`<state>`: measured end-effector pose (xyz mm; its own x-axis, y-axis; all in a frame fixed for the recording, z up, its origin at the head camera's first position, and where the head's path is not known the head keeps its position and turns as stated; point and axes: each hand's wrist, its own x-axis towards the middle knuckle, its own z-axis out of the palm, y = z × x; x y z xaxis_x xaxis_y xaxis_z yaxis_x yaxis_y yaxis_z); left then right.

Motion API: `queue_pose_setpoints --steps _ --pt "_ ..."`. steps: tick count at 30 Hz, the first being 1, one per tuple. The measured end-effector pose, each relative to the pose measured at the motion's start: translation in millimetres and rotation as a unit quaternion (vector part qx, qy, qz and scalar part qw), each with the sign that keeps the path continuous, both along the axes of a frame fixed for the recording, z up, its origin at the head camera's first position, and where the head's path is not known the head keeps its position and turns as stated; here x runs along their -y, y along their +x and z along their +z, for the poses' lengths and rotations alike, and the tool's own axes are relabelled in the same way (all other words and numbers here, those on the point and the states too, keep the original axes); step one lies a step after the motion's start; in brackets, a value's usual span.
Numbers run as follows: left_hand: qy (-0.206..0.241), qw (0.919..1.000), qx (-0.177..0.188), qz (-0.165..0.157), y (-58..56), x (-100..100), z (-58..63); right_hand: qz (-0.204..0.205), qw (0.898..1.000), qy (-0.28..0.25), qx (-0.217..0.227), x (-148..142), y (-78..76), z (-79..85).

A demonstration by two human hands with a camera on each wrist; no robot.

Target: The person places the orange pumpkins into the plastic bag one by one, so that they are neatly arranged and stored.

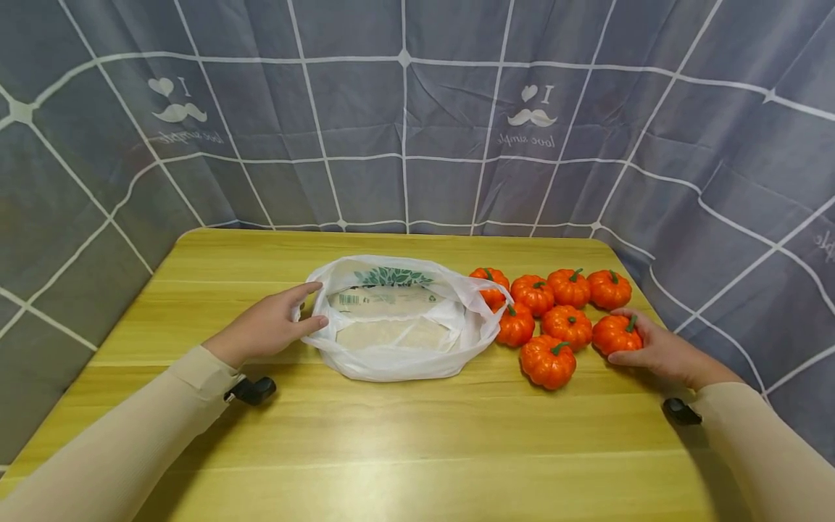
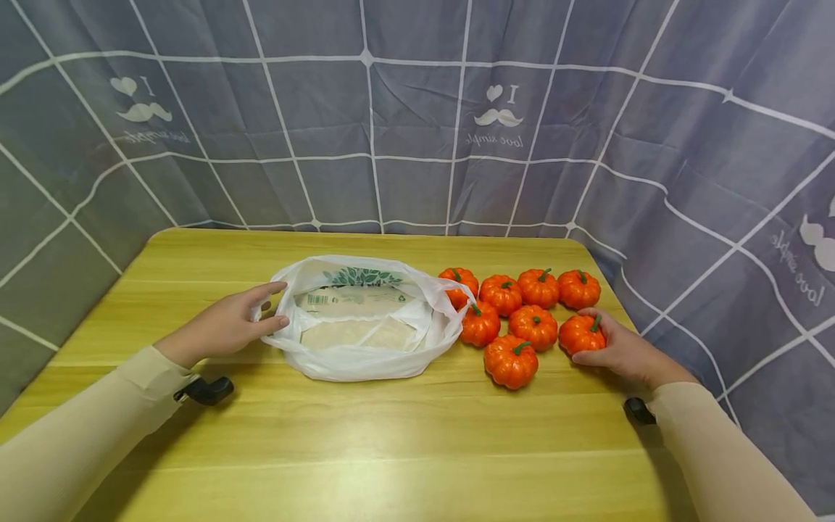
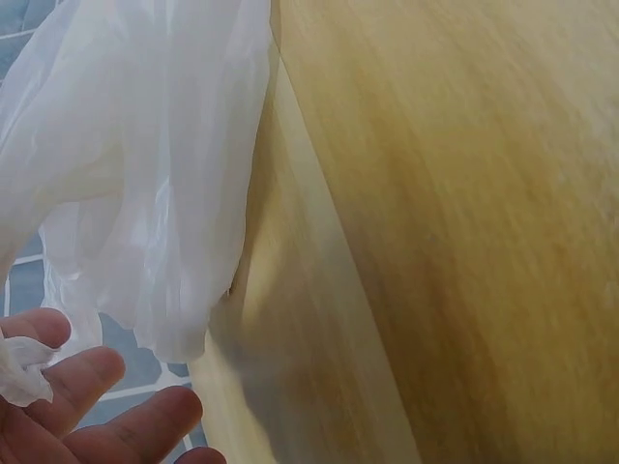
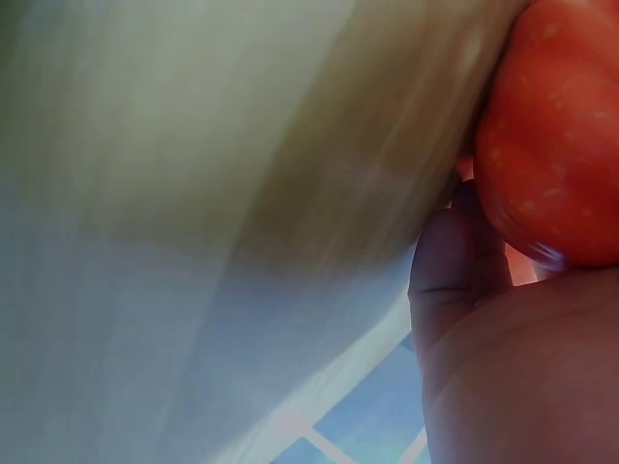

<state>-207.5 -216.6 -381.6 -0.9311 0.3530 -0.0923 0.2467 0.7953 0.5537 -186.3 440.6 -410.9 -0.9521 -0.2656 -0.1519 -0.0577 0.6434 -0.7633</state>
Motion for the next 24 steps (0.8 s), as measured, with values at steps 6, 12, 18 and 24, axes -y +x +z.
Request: queue_pose_setpoints --steps 6,12,18,24 --pt "-0.003 1.0 -0.004 0.003 0.5 0.1 -0.5 0.0 1.0 -0.006 0.007 1.9 1.2 0.6" --pt "-0.003 0.9999 -0.008 0.006 -0.3 0.2 -1.1 0.002 1.0 -0.003 0.006 2.6 2.0 1.6" --pt "0.002 0.9999 -0.01 0.004 -0.7 -0.8 -0.9 -0.001 1.0 0.006 0.0 1.5 1.0 0.9" --pt "0.014 0.9998 -0.008 0.01 -0.3 -0.9 -3.0 -0.006 1.0 0.024 -0.01 1.2 -0.3 -1.2"
